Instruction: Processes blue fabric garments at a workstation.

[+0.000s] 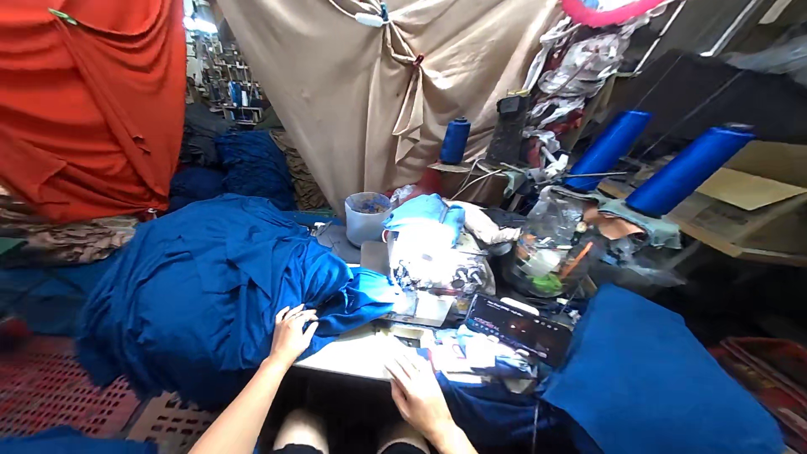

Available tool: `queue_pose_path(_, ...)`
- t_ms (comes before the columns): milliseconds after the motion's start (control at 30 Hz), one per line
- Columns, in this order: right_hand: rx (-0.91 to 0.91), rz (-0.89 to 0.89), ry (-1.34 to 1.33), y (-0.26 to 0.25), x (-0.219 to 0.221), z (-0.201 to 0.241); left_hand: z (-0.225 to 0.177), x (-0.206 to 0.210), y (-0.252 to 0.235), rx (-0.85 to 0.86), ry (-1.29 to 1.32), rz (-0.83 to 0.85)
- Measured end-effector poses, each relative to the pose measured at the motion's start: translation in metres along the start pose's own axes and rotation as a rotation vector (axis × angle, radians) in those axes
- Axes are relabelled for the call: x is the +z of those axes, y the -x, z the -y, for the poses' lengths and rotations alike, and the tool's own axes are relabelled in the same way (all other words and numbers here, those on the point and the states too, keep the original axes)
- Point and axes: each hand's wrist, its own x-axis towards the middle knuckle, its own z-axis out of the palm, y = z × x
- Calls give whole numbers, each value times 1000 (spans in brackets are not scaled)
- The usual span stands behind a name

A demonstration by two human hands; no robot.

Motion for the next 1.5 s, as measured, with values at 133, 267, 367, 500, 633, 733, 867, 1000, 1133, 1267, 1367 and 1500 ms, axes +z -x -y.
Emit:
queue_pose_path(133,179,61,62,-11,40,12,-13,-25,-8,14,81,-103)
queue_pose_path(267,231,64,102,-5,48,13,-37,-69,-16,82,66,-202)
queue_pose_path(367,241,78,-76,2,41,6,-57,-98,-2,213,25,-293)
queue_pose_path(500,454,-228,46,-1,2,2,-74,-103,44,392,-32,-316)
queue_pose_path(633,535,-434,422,8,-44,-36,-48,-70,83,402,-58,-6)
queue_pose_path(733,523,-474,521,14,-63,-61,-35,-56,95,338,-31,7)
queue_pose_path(867,548,-437,546,16,-76,-75,-40,-57,99,286,32,-58)
queue_pose_path(1000,543,-456,540,13,-76,-78,-37,-50,103,287,52,-93)
queue_pose_path(1133,433,-465,418,17,-69,-52,-55,-59,97,294,43,-86)
queue_pose_path(1267,229,-120,6,15,-26,-9,-28,-57,73,281,0,-341)
queue_pose_path(1367,142,-67,-97,10,9,5,-32,-81,51,242,-1,-363)
queue_pose_path(1500,178,67,-173,8,33,14,-45,-90,22,312,-35,-373)
